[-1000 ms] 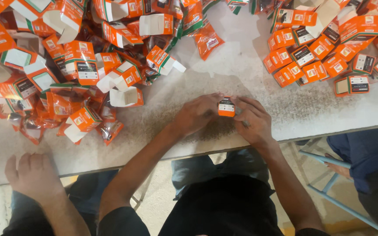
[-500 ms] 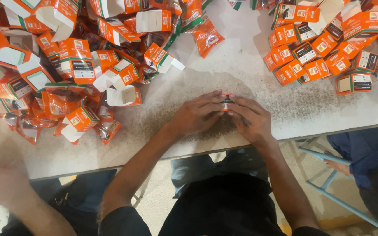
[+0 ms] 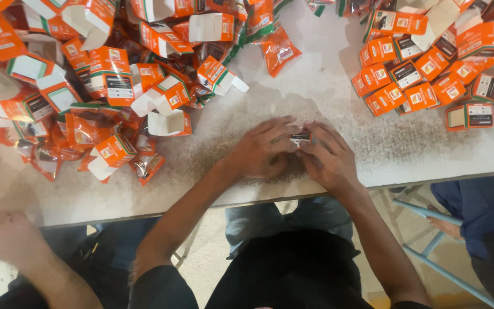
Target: The person picks up small orange cardboard boxes one at a time from a large pile on the table, folds the flaps to close and shape each box by hand, and places the folded box back onto the table with the finished boxes.
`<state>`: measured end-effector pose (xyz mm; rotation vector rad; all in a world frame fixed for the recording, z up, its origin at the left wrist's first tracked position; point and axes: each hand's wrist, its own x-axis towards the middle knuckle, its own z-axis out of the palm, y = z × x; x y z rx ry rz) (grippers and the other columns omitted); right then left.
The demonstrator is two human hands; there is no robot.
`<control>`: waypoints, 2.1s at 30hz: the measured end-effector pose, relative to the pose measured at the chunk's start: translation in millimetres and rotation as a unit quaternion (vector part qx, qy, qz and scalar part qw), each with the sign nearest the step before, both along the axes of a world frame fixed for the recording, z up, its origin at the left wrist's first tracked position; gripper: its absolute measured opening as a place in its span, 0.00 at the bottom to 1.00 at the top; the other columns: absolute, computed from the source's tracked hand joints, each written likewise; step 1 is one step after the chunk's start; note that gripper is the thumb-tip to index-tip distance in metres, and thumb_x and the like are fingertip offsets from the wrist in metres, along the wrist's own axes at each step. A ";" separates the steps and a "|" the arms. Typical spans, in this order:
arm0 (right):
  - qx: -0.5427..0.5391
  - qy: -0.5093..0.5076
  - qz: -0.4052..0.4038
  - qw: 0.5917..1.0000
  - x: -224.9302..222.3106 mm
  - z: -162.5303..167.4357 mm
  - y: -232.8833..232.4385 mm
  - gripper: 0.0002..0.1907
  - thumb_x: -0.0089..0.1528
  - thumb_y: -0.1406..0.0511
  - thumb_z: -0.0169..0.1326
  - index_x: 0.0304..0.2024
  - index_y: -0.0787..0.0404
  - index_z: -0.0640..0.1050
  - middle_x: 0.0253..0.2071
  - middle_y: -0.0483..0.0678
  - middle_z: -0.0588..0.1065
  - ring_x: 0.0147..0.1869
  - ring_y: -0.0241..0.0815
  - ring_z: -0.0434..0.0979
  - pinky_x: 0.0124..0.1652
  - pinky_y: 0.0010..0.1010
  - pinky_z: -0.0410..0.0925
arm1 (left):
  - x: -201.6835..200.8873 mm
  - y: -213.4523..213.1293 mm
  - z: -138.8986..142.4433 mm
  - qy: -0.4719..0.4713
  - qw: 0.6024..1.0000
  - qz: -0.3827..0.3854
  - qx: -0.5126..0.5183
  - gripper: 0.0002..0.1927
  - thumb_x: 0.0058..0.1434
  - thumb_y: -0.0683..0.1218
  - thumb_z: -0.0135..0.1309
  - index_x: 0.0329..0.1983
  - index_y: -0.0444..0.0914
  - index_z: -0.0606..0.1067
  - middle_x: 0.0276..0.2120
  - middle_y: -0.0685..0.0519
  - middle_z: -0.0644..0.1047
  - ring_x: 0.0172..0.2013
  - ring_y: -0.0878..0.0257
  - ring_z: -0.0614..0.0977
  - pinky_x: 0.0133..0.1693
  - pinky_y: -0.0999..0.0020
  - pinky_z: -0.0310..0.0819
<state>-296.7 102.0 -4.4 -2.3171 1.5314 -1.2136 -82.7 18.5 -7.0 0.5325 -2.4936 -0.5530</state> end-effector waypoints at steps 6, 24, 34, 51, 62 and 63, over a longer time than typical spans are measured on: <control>-0.074 0.122 -0.242 0.960 -15.1 16.0 -3.9 0.18 0.56 0.73 0.62 0.49 0.58 0.79 0.57 0.60 0.73 0.64 0.64 0.71 0.62 0.53 0.62 | 39.2 -56.8 8.4 -0.233 0.883 0.270 -0.306 0.20 0.62 0.43 0.55 0.58 0.47 0.77 0.72 0.41 0.67 0.74 0.43 0.54 0.66 0.27 0.42; 0.122 0.282 -0.035 0.951 33.6 41.4 -73.6 0.39 0.58 0.63 0.57 0.71 0.58 0.63 0.45 0.53 0.71 0.47 0.54 0.75 0.36 0.46 0.72 | 13.4 -3.7 -14.3 0.198 0.971 0.129 0.045 0.40 0.56 0.52 0.73 0.54 0.34 0.57 0.60 0.38 0.69 0.52 0.47 0.80 0.49 0.61 0.81; 0.274 -0.324 -0.014 0.905 -17.2 48.9 31.7 0.12 0.65 0.73 0.60 0.50 0.64 0.75 0.39 0.52 0.80 0.37 0.34 0.80 0.36 0.25 0.72 | -1.5 18.3 -9.6 0.070 0.989 0.059 0.115 0.31 0.60 0.45 0.68 0.64 0.41 0.67 0.59 0.41 0.70 0.55 0.43 0.79 0.53 0.53 0.78; 0.004 -0.031 -0.074 0.997 19.9 12.9 9.8 0.20 0.59 0.67 0.68 0.53 0.53 0.81 0.57 0.50 0.73 0.64 0.56 0.77 0.61 0.43 0.73 | -7.2 18.9 -8.0 0.060 0.978 0.059 0.190 0.54 0.49 0.49 0.72 0.77 0.46 0.56 0.53 0.46 0.80 0.51 0.45 0.80 0.57 0.51 0.73; 0.154 0.208 -0.007 0.966 15.1 61.4 15.5 0.23 0.58 0.54 0.61 0.52 0.55 0.81 0.72 0.64 0.58 0.76 0.66 0.54 0.65 0.58 0.57 | -2.8 17.7 -9.5 0.075 0.987 0.018 0.140 0.52 0.49 0.50 0.70 0.76 0.41 0.57 0.54 0.49 0.79 0.52 0.51 0.81 0.59 0.53 0.68; 0.160 0.217 -0.008 0.963 14.1 59.4 12.0 0.19 0.58 0.55 0.60 0.49 0.55 0.81 0.71 0.62 0.59 0.76 0.65 0.55 0.65 0.57 0.58 | -3.3 17.7 -9.7 0.059 0.988 0.031 0.140 0.50 0.52 0.50 0.70 0.76 0.42 0.58 0.52 0.50 0.80 0.51 0.52 0.81 0.60 0.54 0.69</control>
